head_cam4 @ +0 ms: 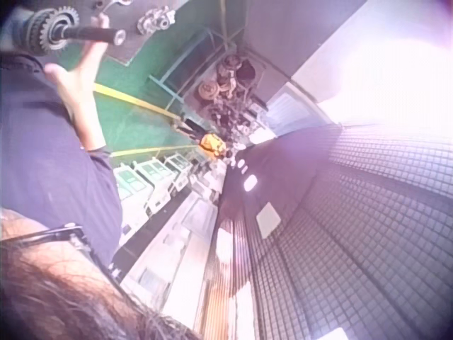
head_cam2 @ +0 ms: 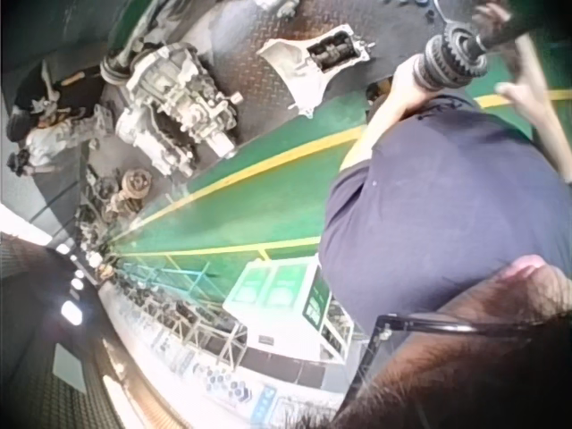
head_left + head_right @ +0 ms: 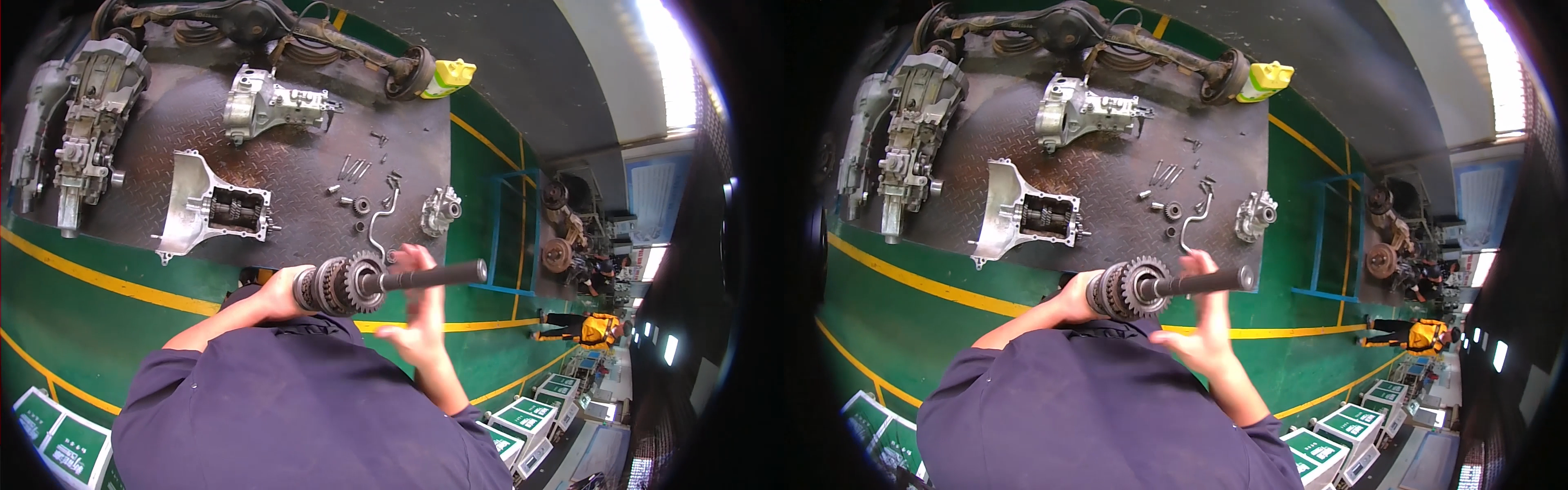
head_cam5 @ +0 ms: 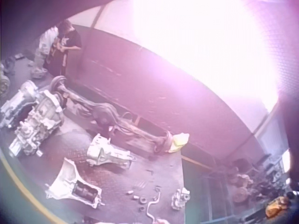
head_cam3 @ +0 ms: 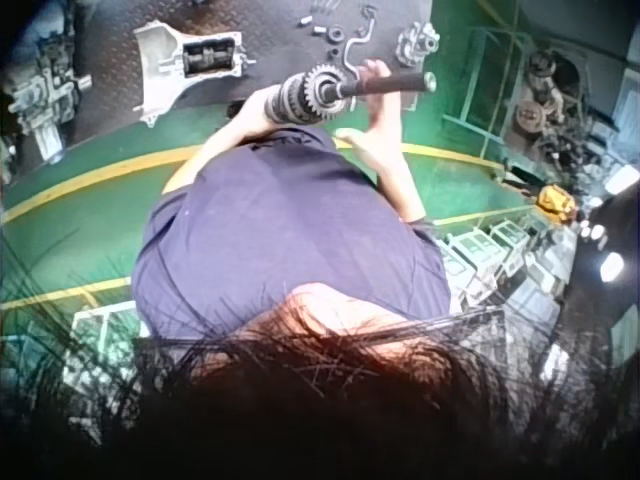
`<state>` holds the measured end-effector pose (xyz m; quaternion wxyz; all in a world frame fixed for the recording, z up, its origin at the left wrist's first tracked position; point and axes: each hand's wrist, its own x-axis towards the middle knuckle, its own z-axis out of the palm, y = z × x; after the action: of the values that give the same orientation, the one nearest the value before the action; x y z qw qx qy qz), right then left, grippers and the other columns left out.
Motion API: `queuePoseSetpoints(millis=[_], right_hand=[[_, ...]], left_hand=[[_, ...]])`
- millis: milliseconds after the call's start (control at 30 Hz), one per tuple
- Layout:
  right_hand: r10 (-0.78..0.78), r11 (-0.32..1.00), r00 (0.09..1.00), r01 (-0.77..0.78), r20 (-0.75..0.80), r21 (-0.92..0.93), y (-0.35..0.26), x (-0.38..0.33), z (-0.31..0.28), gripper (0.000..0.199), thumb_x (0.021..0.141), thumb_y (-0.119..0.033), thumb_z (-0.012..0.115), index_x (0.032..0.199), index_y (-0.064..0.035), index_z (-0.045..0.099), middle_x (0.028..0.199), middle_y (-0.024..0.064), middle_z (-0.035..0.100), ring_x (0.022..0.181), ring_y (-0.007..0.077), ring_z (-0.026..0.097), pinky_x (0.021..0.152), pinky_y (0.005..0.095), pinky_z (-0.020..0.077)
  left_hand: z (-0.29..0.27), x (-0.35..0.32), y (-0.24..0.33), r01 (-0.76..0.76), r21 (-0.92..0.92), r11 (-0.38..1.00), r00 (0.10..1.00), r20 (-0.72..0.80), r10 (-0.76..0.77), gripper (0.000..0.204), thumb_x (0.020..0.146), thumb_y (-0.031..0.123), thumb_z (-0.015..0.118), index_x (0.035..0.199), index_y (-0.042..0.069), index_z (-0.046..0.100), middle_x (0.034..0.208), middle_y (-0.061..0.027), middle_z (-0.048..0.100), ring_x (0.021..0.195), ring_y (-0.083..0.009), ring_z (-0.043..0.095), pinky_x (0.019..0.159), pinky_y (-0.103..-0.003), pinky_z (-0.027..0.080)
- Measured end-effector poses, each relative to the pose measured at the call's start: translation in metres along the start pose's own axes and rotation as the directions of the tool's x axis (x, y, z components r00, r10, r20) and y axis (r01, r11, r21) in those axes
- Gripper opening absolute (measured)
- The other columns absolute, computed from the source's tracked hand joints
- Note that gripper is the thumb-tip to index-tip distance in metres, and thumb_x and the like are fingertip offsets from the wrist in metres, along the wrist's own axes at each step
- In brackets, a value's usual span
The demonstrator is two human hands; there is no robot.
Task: Manually disassembling internal components of a transmission or gearbox assembly on a workbench.
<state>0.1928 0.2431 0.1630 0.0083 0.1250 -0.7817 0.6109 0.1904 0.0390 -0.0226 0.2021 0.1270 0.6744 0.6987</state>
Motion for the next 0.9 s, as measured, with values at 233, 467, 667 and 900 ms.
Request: queuePoseSetpoints(millis=[233, 467, 667, 900], right_hand=[[0.166, 0.986, 0.934, -0.164, 0.316, -0.033, 0.017, -0.004, 0.029, 0.09, 0.064, -0.014, 0.093, 0.139, -0.0021, 0.044, 0.151, 0.019, 0.043, 0.141, 0.0312, 0.042, 0.116, 0.0442, 0.0364], [0.078, 0.983, 0.905, 0.001, 0.419, -0.185, 0.009, 0.002, 0.027, 0.102, 0.064, -0.02, 0.091, 0.149, -0.0011, 0.038, 0.153, 0.0194, 0.041, 0.141, 0.031, 0.043, 0.115, 0.0445, 0.036], [0.22, 0.965, 0.871, -0.127, 0.44, -0.23, -0.006, -0.006, 0.052, 0.113, 0.063, -0.02, 0.096, 0.153, -0.0006, 0.029, 0.156, 0.017, 0.037, 0.142, 0.028, 0.042, 0.118, 0.0404, 0.0339], [0.015, 0.997, 0.864, -0.05, 0.504, 0.055, 0.005, -0.005, 0.059, 0.1, 0.071, -0.019, 0.09, 0.151, -0.0006, 0.034, 0.148, 0.0213, 0.045, 0.142, 0.0363, 0.041, 0.117, 0.0452, 0.0336]], left_hand=[[0.002, -0.014, 0.004, -0.008, 0.033, 0.999, 0.999, 0.046, 0.006, 0.059, 0.067, 0.018, 0.091, 0.118, 0.005, 0.066, 0.111, -0.0104, 0.071, 0.102, -0.0226, 0.068, 0.093, -0.034, 0.053], [-0.005, -0.024, 0.003, 0.048, -0.029, 0.998, 0.989, 0.141, -0.044, 0.063, 0.066, 0.017, 0.092, 0.122, 0.005, 0.066, 0.117, -0.0113, 0.071, 0.106, -0.0222, 0.068, 0.096, -0.034, 0.052], [-0.015, -0.03, 0.004, 0.076, -0.193, 0.978, 0.984, 0.172, -0.042, 0.055, 0.07, 0.01, 0.088, 0.121, 0.004, 0.066, 0.116, -0.0095, 0.071, 0.105, -0.0193, 0.067, 0.096, -0.033, 0.052], [-0.021, -0.043, 0.013, 0.089, -0.363, 0.928, 0.979, 0.202, -0.015, 0.043, 0.082, 0.009, 0.08, 0.121, 0.004, 0.065, 0.116, -0.0061, 0.07, 0.106, -0.0142, 0.063, 0.094, -0.031, 0.051]])
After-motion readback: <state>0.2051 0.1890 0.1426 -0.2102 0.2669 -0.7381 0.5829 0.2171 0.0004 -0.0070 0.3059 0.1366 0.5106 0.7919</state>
